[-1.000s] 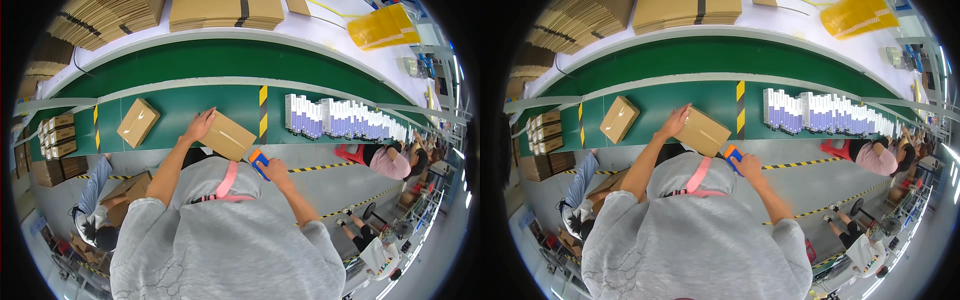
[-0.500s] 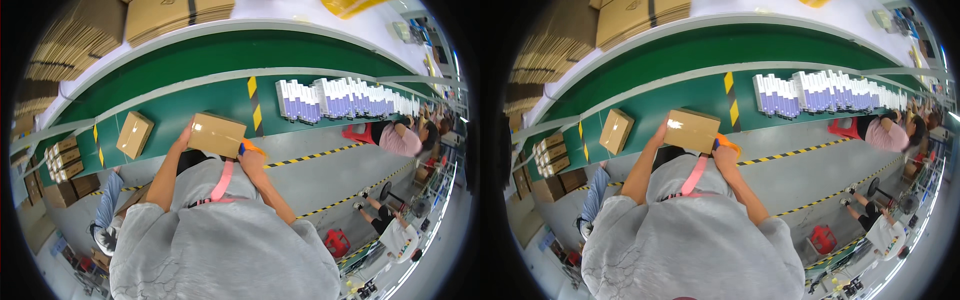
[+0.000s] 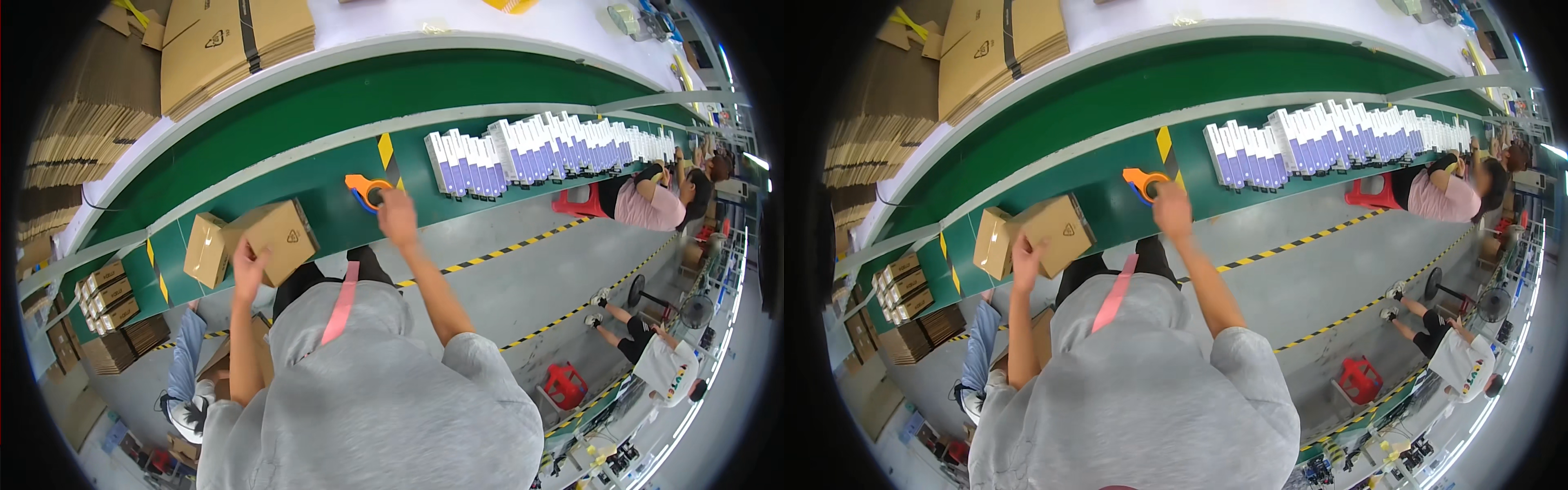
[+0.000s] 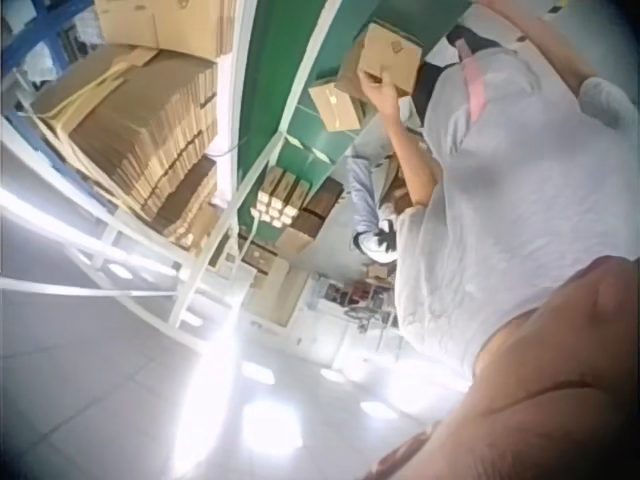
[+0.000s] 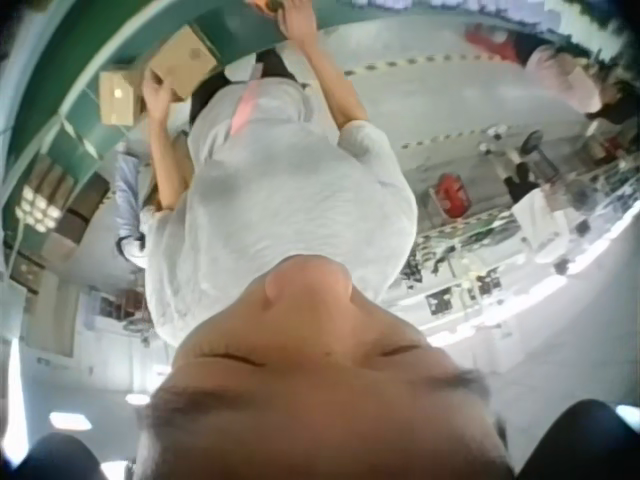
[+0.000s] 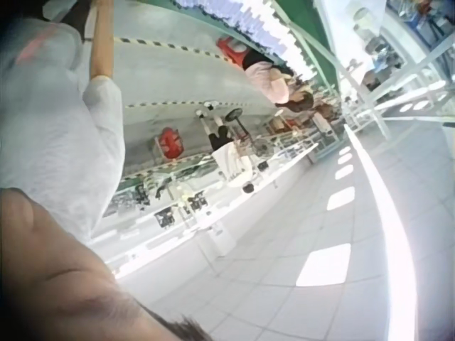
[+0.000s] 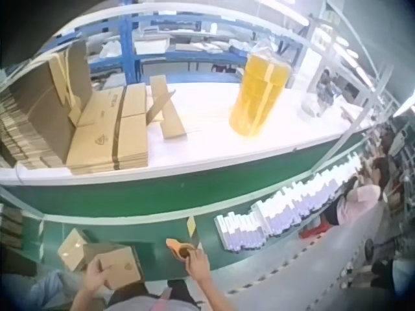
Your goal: The person is assembling small product boxes, placing items inside, and sealing them with a tape dispenser.
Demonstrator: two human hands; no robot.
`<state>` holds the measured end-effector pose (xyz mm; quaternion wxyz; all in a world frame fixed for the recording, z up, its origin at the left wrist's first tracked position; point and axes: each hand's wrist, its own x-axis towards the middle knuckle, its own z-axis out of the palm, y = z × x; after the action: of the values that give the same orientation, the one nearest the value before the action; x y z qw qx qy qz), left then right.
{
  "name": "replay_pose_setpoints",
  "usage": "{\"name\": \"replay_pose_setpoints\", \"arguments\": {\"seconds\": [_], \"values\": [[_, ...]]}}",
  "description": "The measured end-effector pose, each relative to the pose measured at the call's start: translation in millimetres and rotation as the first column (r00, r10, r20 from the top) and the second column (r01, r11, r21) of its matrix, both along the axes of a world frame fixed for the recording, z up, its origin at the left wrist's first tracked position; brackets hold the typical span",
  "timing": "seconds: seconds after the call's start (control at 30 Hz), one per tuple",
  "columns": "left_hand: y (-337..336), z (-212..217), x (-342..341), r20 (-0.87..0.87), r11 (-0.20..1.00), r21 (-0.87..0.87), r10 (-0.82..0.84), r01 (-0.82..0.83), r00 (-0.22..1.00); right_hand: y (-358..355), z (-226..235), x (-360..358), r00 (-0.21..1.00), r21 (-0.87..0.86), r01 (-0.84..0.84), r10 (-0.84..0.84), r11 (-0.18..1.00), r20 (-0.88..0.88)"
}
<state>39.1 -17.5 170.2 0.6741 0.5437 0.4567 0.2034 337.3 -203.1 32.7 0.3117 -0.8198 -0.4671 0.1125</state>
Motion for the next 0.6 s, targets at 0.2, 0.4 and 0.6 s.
{"name": "replay_pose_setpoints", "arguments": {"seconds": [0.2, 0.4, 0.6], "values": [[-30, -80, -12, -0.388, 0.920, 0.276, -0.158, 0.278, 0.908, -81, 26, 204, 0.677, 0.000, 0.639, -0.563, 0.769, 0.474], [-41, -104, -18, -0.379, 0.915, 0.192, -0.265, 0.356, 0.886, -115, 39, 277, 0.648, -0.397, 0.750, -0.709, 0.530, 0.278], [-35, -116, -16, -0.370, 0.923, 0.178, -0.258, 0.341, 0.892, -117, 9, 284, 0.597, -0.185, 0.800, -0.730, 0.570, 0.333]]}}
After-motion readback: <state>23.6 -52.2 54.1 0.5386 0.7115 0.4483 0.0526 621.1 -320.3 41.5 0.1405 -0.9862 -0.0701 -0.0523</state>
